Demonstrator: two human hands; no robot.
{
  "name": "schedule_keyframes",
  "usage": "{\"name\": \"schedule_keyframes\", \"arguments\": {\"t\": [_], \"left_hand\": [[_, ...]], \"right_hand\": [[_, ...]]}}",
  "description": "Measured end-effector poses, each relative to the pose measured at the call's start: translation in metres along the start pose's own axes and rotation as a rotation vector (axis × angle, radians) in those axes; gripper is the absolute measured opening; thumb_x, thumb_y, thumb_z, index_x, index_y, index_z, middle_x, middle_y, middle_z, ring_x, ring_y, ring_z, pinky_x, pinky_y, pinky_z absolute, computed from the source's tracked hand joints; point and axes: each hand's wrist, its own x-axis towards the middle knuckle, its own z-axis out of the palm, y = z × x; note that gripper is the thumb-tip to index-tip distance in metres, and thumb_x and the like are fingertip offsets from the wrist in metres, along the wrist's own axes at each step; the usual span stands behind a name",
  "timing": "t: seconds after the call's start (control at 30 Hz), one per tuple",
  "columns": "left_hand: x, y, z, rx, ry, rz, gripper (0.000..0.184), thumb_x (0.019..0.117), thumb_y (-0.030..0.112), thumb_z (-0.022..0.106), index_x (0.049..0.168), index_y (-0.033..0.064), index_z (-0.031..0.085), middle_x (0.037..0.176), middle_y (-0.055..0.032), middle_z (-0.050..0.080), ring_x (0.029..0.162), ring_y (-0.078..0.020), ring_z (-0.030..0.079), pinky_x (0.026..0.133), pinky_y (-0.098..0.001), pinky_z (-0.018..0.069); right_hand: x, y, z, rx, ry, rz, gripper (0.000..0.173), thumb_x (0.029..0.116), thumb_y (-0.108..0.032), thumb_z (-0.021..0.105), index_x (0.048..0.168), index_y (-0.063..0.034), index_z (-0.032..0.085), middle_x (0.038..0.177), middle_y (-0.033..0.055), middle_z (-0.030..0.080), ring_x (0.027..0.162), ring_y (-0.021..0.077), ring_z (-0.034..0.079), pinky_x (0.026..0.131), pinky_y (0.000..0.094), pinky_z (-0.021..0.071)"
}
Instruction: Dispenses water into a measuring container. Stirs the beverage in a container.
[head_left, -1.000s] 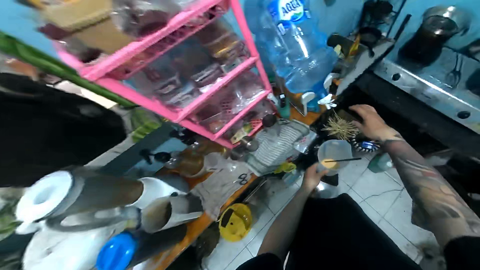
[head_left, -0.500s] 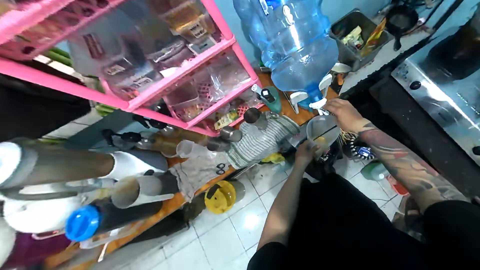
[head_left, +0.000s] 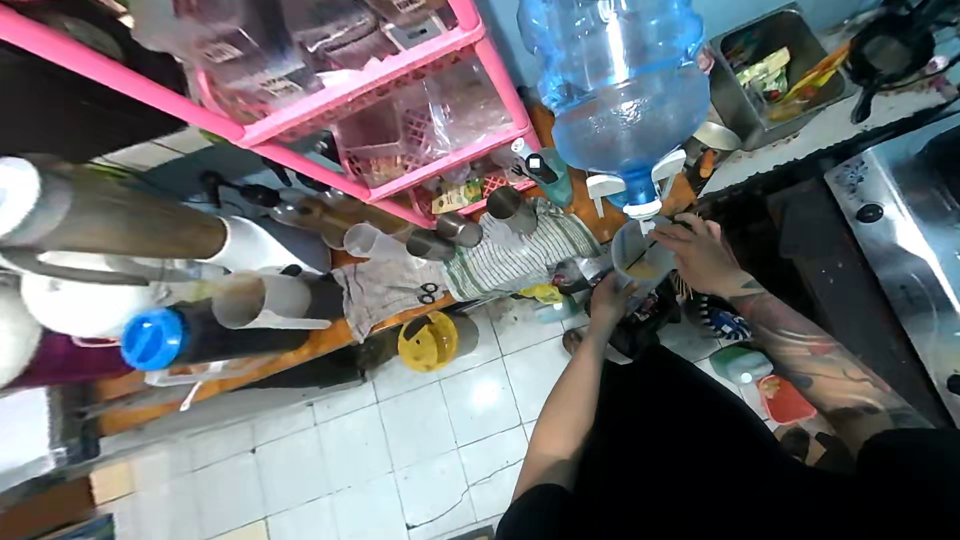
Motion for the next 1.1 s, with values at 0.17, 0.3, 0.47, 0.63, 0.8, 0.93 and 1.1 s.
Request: {"name": "schedule_keyframes", "arguments": {"t": [0.17,0.3,0.47,0.63,0.8,0.93,1.1], "left_hand": [[0.002,-0.008,0.001,0.029,0.015,-0.034,0.050,0.0950,0.047,0.071,0.124,0.0072,0.066,0.108,-0.0179,0.071,0.102,-0.0334,0.069,0.092,-0.0594,0.0549],[-0.013,-0.008,-0.002,0.015,0.015,-0.014,0.052,0.0956,0.046,0.071,0.131,0.0075,0.063,0.112,-0.0198,0.070,0.104,-0.0366,0.068,0.091,-0.0615,0.0540],[-0.020,-0.015,0.003,-0.040,0.022,-0.002,0.048,0.0974,0.043,0.069,0.131,0.0090,0.062,0.111,-0.0188,0.071,0.102,-0.0354,0.069,0.089,-0.0605,0.0551],[-0.018,-0.026,0.013,-0.101,0.008,0.015,0.047,0.0967,0.042,0.071,0.130,0.0093,0.062,0.110,-0.0173,0.071,0.101,-0.0329,0.069,0.089,-0.0579,0.0560],[-0.017,-0.019,0.021,-0.135,-0.014,0.048,0.047,0.0982,0.038,0.070,0.132,0.0070,0.060,0.114,-0.0195,0.070,0.103,-0.0338,0.069,0.091,-0.0567,0.0563],[-0.015,-0.013,0.026,-0.160,-0.005,0.020,0.048,0.0976,0.038,0.071,0.134,0.0087,0.060,0.113,-0.0183,0.070,0.100,-0.0323,0.070,0.088,-0.0552,0.0576],[-0.012,-0.017,0.030,-0.171,0.014,0.045,0.048,0.0969,0.041,0.071,0.134,0.0112,0.060,0.114,-0.0165,0.070,0.102,-0.0304,0.070,0.089,-0.0546,0.0574]], "right_hand": [[0.004,0.010,0.010,0.031,0.018,0.012,0.060,0.0975,0.003,0.047,0.146,-0.0303,0.059,0.151,-0.0065,0.055,0.150,0.0310,0.032,0.116,0.0641,0.0243],[0.003,0.018,0.020,0.067,0.075,-0.008,0.061,0.0969,0.003,0.043,0.145,-0.0313,0.060,0.150,-0.0064,0.056,0.149,0.0315,0.034,0.114,0.0638,0.0250],[0.002,0.015,0.023,0.079,0.094,0.005,0.061,0.0973,0.002,0.040,0.145,-0.0309,0.060,0.150,-0.0062,0.056,0.148,0.0301,0.035,0.113,0.0626,0.0257],[-0.011,0.001,0.024,0.068,0.126,0.030,0.063,0.0959,0.005,0.043,0.148,-0.0273,0.057,0.154,-0.0099,0.052,0.150,0.0288,0.033,0.114,0.0613,0.0278],[-0.004,0.000,0.019,0.072,0.103,0.039,0.066,0.0927,0.007,0.045,0.147,-0.0278,0.058,0.152,-0.0049,0.054,0.145,0.0312,0.039,0.111,0.0623,0.0302],[-0.002,0.002,0.023,0.068,0.110,0.046,0.066,0.0940,0.006,0.044,0.148,-0.0286,0.057,0.152,-0.0040,0.054,0.145,0.0323,0.039,0.112,0.0633,0.0282],[-0.002,0.002,0.027,0.067,0.105,0.063,0.067,0.0944,0.006,0.041,0.150,-0.0292,0.055,0.154,-0.0054,0.052,0.147,0.0307,0.036,0.113,0.0624,0.0271]]}}
